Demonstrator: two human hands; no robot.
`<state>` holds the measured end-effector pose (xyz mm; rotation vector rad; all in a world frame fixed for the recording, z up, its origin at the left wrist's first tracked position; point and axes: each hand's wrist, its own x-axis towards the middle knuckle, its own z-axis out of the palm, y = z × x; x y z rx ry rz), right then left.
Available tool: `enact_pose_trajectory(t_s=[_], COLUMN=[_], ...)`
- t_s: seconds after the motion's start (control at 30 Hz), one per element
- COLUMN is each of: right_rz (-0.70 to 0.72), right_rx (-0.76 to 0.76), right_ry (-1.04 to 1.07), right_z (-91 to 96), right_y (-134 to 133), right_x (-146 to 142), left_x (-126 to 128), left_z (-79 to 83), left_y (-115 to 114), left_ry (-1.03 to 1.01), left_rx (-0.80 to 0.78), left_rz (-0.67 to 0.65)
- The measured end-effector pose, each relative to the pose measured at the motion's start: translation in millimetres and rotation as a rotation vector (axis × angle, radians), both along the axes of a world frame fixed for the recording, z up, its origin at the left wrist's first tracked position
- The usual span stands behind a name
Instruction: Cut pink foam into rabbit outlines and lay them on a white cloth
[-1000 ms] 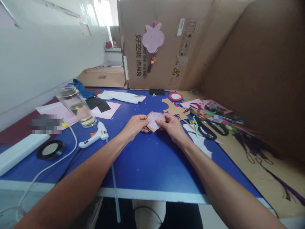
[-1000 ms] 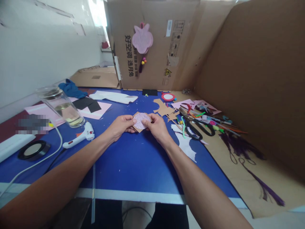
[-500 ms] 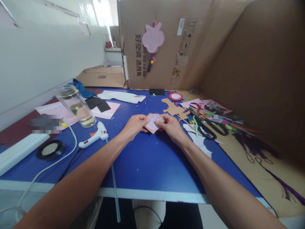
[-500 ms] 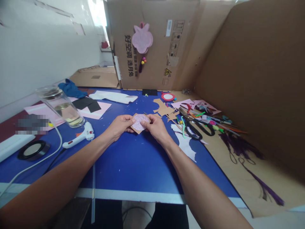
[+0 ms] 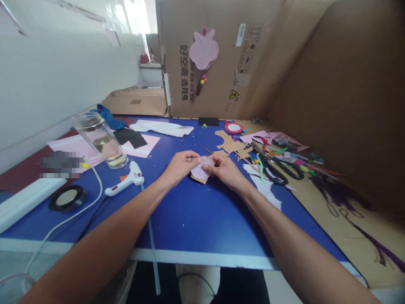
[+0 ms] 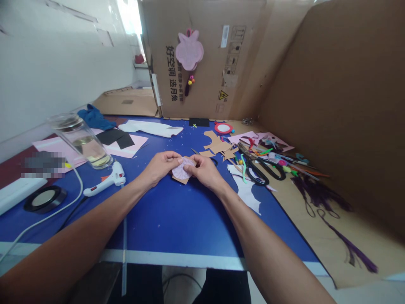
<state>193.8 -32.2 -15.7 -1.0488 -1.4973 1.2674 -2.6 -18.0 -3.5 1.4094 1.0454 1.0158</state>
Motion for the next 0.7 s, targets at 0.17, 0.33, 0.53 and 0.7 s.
enact_pose_trajectory(t_s=[0.17, 0.33, 0.53, 0.7], right_rz=[-0.018, -0.111, -0.054, -0.085], right_rx=[-0.026, -0.046, -0.019, 0.003], right_ry=[0.020, 0.153, 0.124, 0.108], right_z=[-0.7, -4.2, -2.3, 0.3], right_y=[0.1, 3.4, 2.3, -0.3], right_x=[-0.9, 2.1, -0.2, -1.4], left_x=[0.2, 2.0, 1.4, 1.8], left_z=[0.1, 2.9, 2.0, 0.8], left_y=[-0.1, -1.6, -2.0, -3.2], left_ry=[0.034, 0.004, 0.031, 0.049], left_rx=[0.058, -0.018, 0.017, 0.010], left_rz=[0.044, 0.018, -0.016, -0.038])
